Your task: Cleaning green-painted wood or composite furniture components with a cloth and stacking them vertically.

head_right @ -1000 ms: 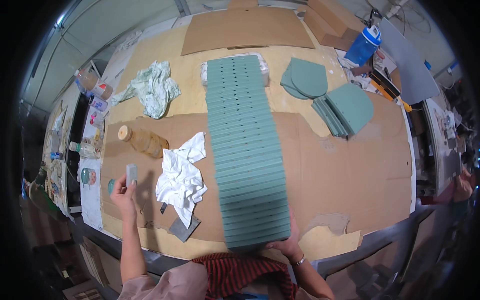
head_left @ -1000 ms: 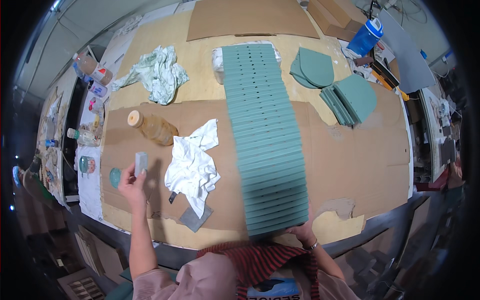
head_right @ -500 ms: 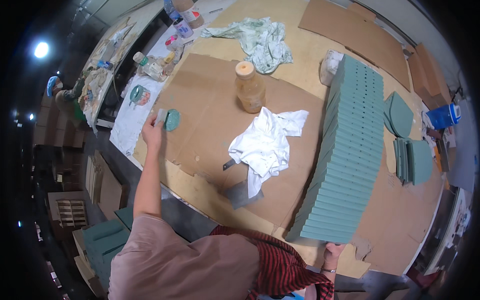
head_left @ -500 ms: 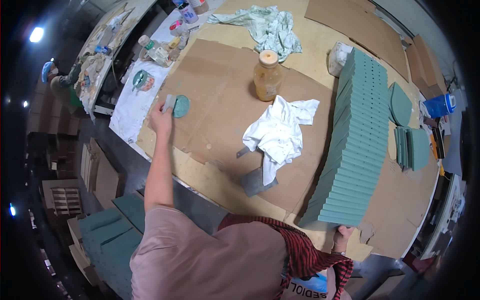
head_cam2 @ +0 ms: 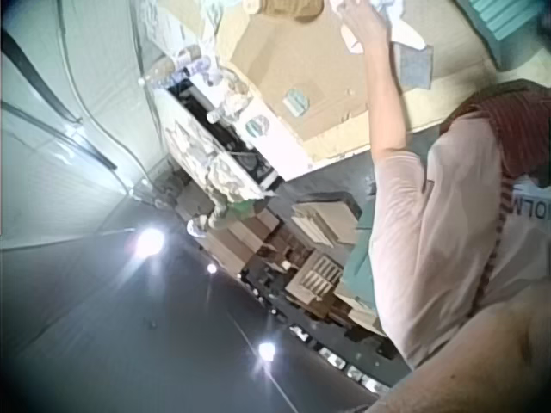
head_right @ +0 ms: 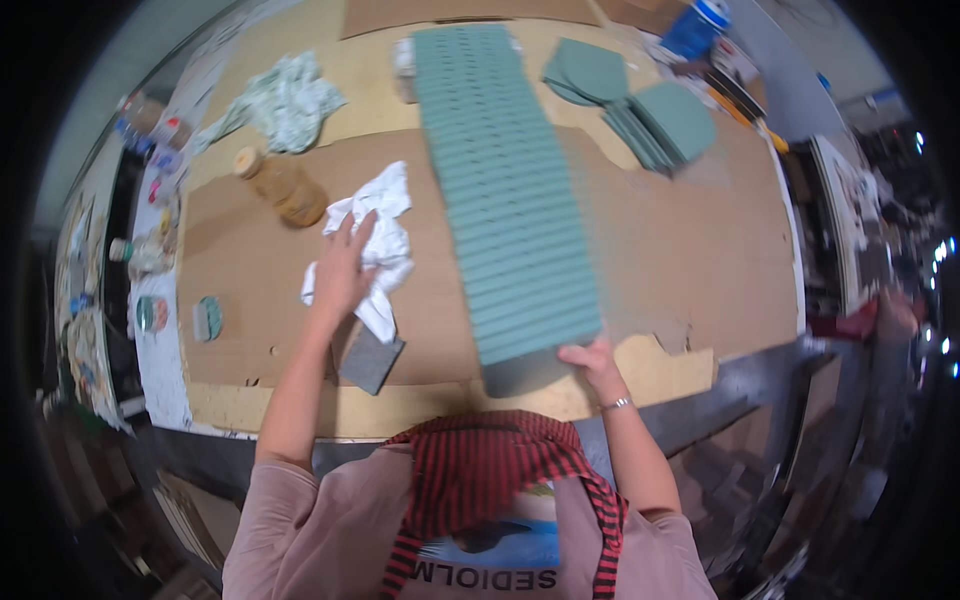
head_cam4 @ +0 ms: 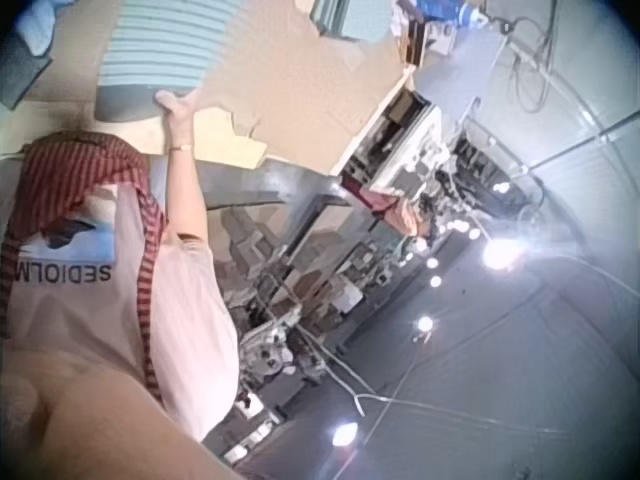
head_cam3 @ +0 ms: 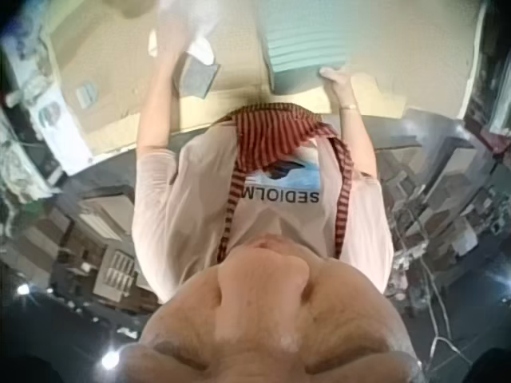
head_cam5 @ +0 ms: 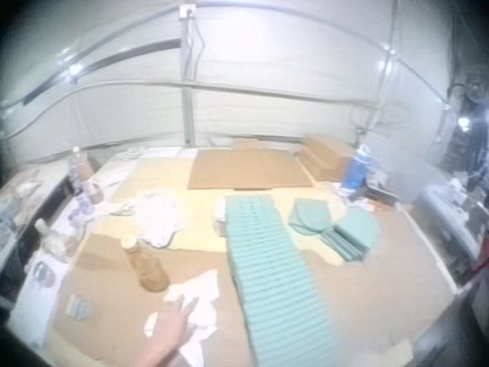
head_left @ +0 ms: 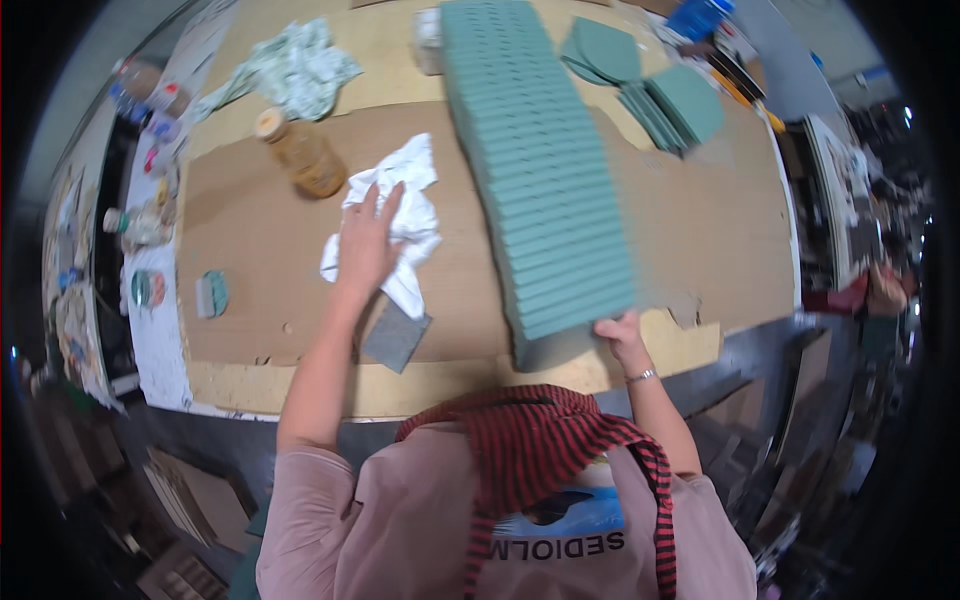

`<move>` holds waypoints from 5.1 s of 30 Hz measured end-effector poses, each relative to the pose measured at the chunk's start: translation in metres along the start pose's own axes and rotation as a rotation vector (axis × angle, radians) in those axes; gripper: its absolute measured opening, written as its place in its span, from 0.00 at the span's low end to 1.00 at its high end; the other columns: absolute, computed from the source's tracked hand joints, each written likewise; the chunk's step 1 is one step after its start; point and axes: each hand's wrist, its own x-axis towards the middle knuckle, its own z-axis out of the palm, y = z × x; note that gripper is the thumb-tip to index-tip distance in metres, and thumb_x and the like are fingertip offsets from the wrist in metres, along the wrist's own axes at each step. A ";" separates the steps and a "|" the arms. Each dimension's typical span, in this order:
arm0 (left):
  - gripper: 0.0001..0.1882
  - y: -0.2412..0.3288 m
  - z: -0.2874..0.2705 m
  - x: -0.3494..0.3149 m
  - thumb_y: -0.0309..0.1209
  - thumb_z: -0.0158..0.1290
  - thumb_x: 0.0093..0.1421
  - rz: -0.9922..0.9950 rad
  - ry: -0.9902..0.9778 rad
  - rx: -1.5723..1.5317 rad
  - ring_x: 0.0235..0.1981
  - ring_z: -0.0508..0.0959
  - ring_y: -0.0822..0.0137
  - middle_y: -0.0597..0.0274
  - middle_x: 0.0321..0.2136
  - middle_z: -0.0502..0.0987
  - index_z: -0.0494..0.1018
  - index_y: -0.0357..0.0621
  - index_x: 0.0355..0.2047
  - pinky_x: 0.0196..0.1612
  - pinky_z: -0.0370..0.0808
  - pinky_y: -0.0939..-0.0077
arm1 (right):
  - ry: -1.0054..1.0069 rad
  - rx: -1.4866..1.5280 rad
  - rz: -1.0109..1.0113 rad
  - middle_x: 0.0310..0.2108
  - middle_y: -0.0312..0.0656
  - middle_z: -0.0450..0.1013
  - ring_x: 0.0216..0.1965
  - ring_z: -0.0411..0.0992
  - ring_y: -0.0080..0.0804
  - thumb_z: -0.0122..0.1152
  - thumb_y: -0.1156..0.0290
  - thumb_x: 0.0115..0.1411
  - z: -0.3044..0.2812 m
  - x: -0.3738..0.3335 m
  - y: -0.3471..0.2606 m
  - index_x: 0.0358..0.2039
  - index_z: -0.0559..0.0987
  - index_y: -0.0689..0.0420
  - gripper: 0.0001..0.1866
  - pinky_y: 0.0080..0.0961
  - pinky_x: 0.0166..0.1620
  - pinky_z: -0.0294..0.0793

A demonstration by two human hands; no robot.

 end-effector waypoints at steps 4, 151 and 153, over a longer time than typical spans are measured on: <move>0.30 0.020 -0.031 0.034 0.12 0.45 0.45 0.051 0.217 -0.711 0.52 0.76 0.46 0.43 0.47 0.78 0.80 0.42 0.48 0.57 0.73 0.58 | -0.007 0.044 -0.111 0.57 0.43 0.69 0.59 0.67 0.34 0.77 0.68 0.41 0.003 0.008 -0.011 0.66 0.61 0.64 0.52 0.32 0.63 0.64; 0.14 0.109 -0.105 0.101 0.18 0.55 0.37 0.427 0.252 0.369 0.42 0.77 0.56 0.67 0.33 0.82 0.84 0.48 0.25 0.44 0.74 0.65 | -0.277 -0.036 -0.373 0.73 0.49 0.46 0.74 0.41 0.44 0.40 0.43 0.72 0.020 0.183 -0.077 0.74 0.49 0.57 0.40 0.36 0.73 0.41; 0.13 0.148 -0.093 0.104 0.18 0.59 0.37 0.480 0.359 0.252 0.43 0.77 0.55 0.65 0.34 0.83 0.84 0.48 0.25 0.46 0.75 0.65 | -0.297 0.058 -0.335 0.75 0.50 0.41 0.76 0.36 0.43 0.43 0.42 0.71 0.016 0.168 -0.072 0.74 0.46 0.60 0.44 0.36 0.74 0.39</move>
